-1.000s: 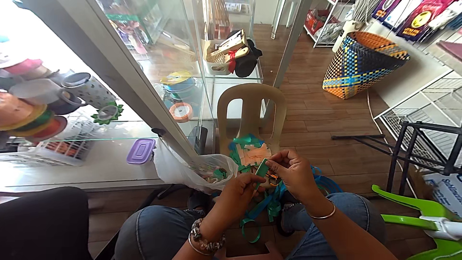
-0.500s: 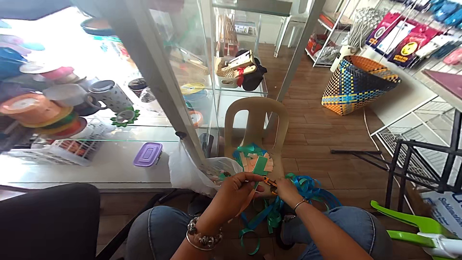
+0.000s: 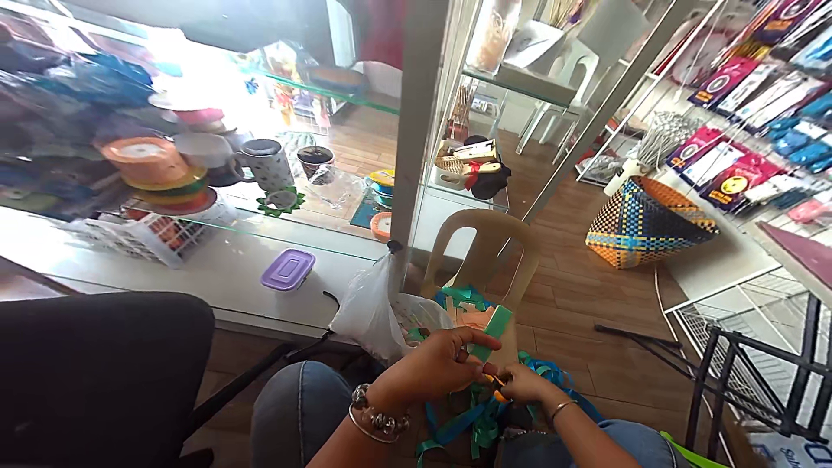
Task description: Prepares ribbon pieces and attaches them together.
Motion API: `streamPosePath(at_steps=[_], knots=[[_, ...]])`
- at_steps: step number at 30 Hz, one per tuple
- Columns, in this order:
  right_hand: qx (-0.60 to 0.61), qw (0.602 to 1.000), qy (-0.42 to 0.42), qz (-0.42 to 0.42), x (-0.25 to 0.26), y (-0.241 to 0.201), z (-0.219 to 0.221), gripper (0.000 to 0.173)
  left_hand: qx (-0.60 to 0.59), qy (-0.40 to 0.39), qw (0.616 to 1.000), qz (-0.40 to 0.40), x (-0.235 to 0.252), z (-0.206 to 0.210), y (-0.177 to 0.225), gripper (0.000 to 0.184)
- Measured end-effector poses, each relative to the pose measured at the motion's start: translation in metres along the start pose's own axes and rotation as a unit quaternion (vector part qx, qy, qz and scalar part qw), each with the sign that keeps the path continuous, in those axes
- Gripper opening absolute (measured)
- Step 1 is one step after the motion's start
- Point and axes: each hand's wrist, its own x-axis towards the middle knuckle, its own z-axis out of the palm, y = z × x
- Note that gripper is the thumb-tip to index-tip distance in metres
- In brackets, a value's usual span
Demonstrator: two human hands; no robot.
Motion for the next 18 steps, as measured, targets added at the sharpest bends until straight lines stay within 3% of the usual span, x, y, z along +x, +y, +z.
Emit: streamPosePath(at_steps=[3, 7, 11, 14, 18], knots=[[0.173, 0.973, -0.067, -0.134, -0.067, -0.011, -0.010, 0.043, 0.014, -0.016, 1.000, 0.009, -0.002, -0.002, 0.003, 0.035], [0.275, 0.898, -0.103, -0.329, -0.128, 0.005, -0.001, 0.041, 0.014, -0.031, 0.999, 0.008, -0.005, -0.001, 0.008, 0.035], [0.252, 0.886, -0.050, -0.386, -0.160, 0.022, 0.021, 0.041, 0.032, -0.058, 0.998, -0.003, -0.004, 0.003, 0.007, 0.035], [0.171, 0.891, -0.023, -0.421, -0.162, 0.027, 0.030, 0.061, 0.047, -0.084, 0.995, -0.007, -0.001, 0.006, 0.004, 0.033], [0.153, 0.894, -0.011, -0.420, -0.161, 0.023, 0.035, 0.070, 0.060, -0.120, 0.991, -0.014, 0.004, 0.009, 0.000, 0.034]])
